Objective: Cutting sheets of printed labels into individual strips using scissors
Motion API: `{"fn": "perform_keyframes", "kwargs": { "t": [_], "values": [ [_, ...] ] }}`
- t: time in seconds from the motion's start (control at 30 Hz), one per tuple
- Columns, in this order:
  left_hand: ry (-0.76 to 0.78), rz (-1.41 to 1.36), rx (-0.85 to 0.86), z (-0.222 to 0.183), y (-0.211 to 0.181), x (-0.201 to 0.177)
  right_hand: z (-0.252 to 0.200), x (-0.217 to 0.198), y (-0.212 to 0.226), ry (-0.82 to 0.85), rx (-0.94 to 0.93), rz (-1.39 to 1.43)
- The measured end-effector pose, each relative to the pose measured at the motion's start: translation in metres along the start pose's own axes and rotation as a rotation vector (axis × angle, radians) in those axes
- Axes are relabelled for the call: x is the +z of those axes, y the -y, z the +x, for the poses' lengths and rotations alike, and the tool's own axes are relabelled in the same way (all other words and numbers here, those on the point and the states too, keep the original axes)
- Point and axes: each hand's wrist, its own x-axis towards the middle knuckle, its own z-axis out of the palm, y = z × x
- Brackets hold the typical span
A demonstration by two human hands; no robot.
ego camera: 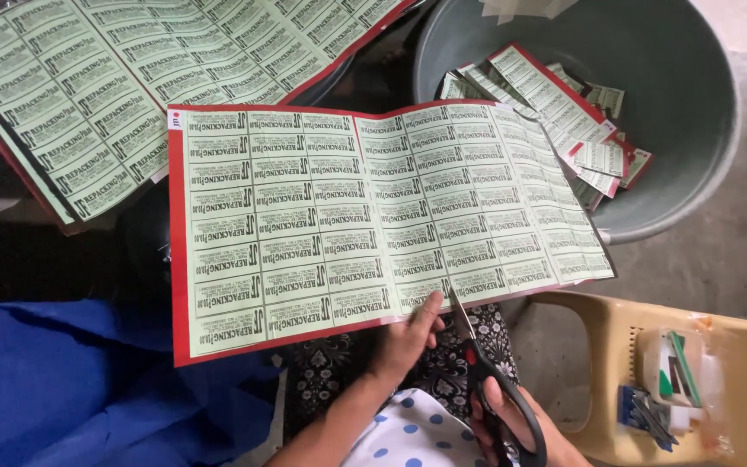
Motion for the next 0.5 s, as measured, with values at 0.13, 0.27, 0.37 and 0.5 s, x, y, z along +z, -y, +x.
{"fn": "perform_keyframes", "kwargs": {
  "t": [0.13,0.27,0.37,0.5],
  "values": [
    [-0.001,0.075,-0.160,0.000,0.003,0.009,0.002,0.000,0.000,0.012,0.028,-0.043],
    [-0.021,0.258,0.044,0.016,0.041,0.016,-0.004,0.019,0.019,0.112,0.008,-0.029],
    [-0.105,0.356,0.026,0.004,0.031,0.009,0.005,0.022,0.011,0.118,0.020,0.024],
    [-0.130,0.271,0.103,-0.001,0.033,0.006,0.012,0.025,0.002,0.210,-0.126,0.002]
  ]
}}
